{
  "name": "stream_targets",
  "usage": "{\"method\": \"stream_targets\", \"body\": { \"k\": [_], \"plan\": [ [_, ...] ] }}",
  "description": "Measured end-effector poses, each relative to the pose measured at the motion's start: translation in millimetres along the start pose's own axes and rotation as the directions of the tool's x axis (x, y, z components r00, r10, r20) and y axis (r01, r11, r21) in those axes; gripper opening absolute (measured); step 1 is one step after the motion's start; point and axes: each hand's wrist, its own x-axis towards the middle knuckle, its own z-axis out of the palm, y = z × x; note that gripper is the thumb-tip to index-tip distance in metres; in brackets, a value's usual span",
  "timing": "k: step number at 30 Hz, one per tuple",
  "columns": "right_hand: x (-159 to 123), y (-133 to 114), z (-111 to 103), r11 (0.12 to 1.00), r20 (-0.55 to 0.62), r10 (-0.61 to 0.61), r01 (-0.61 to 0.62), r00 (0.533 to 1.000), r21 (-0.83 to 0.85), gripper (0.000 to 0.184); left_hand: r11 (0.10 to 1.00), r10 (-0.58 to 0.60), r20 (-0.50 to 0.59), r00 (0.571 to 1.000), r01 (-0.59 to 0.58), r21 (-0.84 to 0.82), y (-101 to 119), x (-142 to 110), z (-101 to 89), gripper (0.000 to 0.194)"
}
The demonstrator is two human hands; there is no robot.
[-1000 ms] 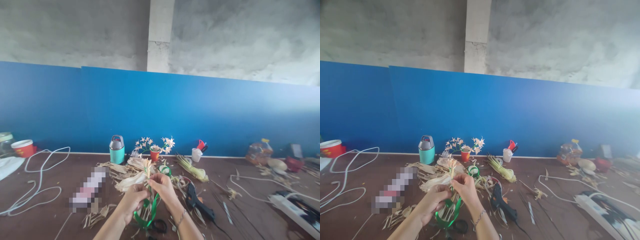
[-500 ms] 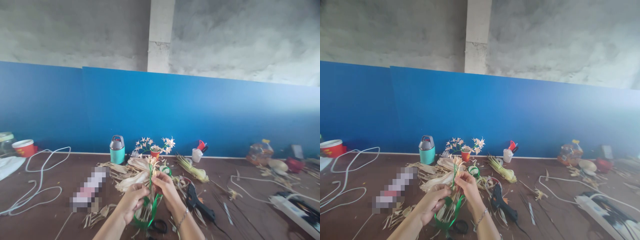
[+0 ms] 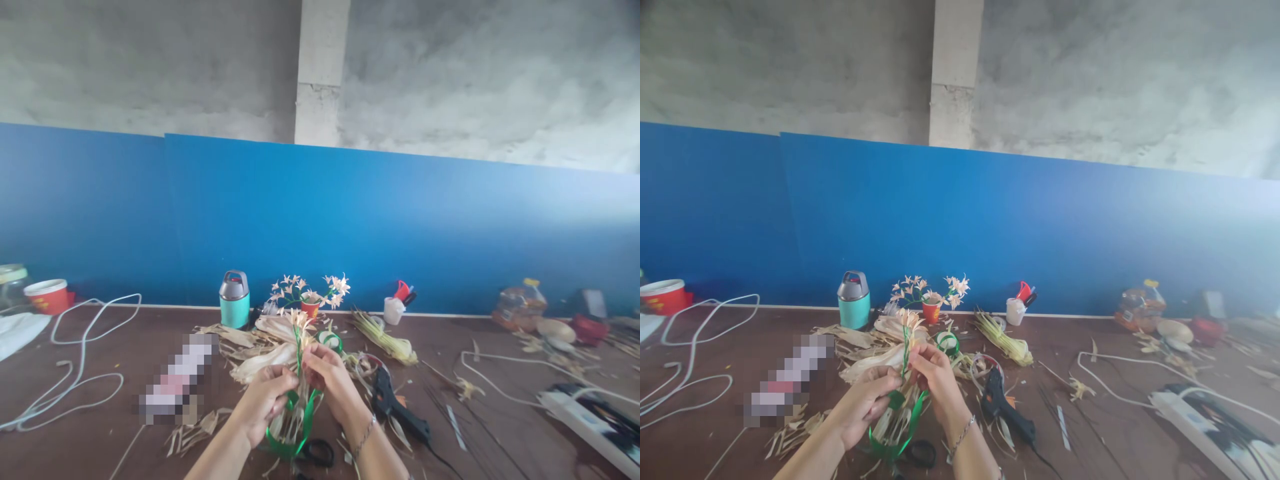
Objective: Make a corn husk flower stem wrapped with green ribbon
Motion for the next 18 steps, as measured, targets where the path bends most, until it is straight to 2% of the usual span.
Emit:
{"method": "stream_targets", "body": {
  "k": [12,18],
  "plan": [
    [0.5,7.4,-7.7,0.987,0.142,0.138,-0.147,0.98,0.057,0.034,1.0,-0.001,0.076,0.997,0.003,-0.025,-2.8,-0.6,0.9,0.029],
    [-1.9,3.7,-6.2,0.986,0.183,0.14,-0.154,0.973,0.066,0.037,0.998,-0.01,0.113,0.994,0.016,-0.055,-2.6,-0.7,1.0,0.027]
  ]
}}
